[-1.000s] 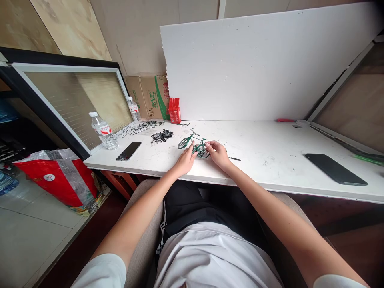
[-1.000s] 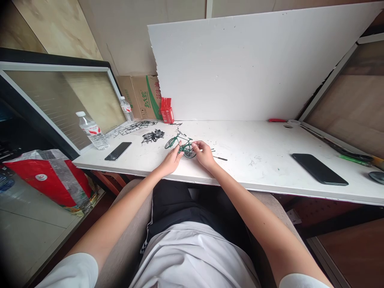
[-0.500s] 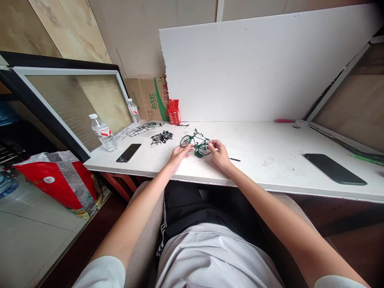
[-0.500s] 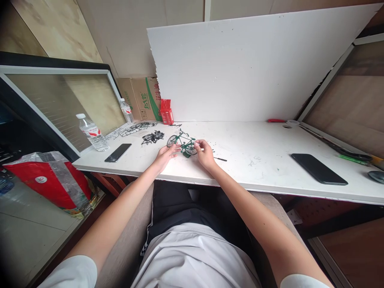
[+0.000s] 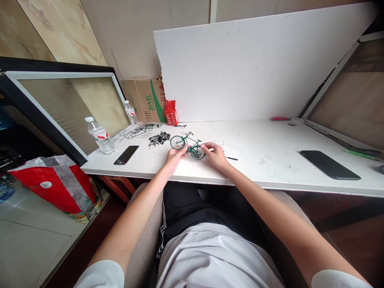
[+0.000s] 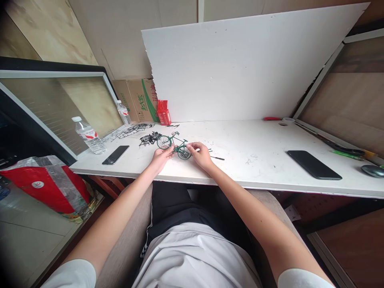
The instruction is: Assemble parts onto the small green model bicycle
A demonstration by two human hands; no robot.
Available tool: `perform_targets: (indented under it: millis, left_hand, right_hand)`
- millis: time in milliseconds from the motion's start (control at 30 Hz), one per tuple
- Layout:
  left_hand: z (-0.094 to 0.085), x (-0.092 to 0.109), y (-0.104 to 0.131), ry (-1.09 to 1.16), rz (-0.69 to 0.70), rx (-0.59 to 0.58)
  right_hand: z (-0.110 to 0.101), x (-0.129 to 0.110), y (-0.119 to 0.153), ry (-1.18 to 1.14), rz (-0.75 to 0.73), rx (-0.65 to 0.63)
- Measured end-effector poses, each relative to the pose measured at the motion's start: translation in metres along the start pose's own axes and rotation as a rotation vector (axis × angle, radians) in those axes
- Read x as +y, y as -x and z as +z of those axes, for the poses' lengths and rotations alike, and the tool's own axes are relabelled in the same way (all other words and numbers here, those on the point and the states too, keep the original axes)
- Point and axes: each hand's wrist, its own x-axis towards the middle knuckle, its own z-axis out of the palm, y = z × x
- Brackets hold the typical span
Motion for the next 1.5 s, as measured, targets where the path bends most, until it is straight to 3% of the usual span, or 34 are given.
perform_targets:
  millis: [267, 433, 600, 767, 867, 1033, 1133, 1267, 1400, 1500]
  left_hand:
    - [-0.001, 0.0, -0.001, -0.08, -0.07, -0.014]
    - [-0.005, -0.003, -0.002, -0.121, -0.044, -0.04]
    - [-0.004, 0.002, 0.003, -0.098, -0.067, -0.126]
    - [-0.003, 0.001, 0.005, -0.079, -0.042, -0.305]
    - [-0.003, -0.003, 0.004, -0.114, -0.04, -0.249]
    - [-0.003, -0.007, 0.002, -0.092, -0.079, -0.142]
    - [-0.005, -0.007, 0.001, -0.006, -0.087, -0.123]
    - [-0.006, -0.004, 0.0, 0.076, -0.084, -0.106]
    - [-0.006, -0.003, 0.0, 0.08, -0.083, -0.08]
    - [-0.005, -0.003, 0.0, 0.084, -0.073, -0.073]
  right_hand:
    - [0.0, -0.003, 0.0, 0.02, -0.028, -0.023]
    - [0.001, -0.006, 0.002, 0.037, -0.016, -0.034]
    - [0.0, -0.004, 0.002, 0.056, -0.029, 0.0]
    - [0.001, 0.001, 0.001, 0.083, -0.063, 0.048]
    - [0.0, 0.002, 0.0, 0.152, -0.091, 0.026]
    - [-0.028, 0.006, -0.01, 0.381, -0.2, -0.126]
    - [-0.059, 0.017, -0.02, 0.464, -0.137, -0.113]
    - [-0.092, 0.031, -0.026, 0.708, -0.127, -0.198]
    - [-0.101, 0.037, -0.025, 0.753, -0.149, -0.341]
    - [-0.098, 0.038, -0.025, 0.774, -0.156, -0.328]
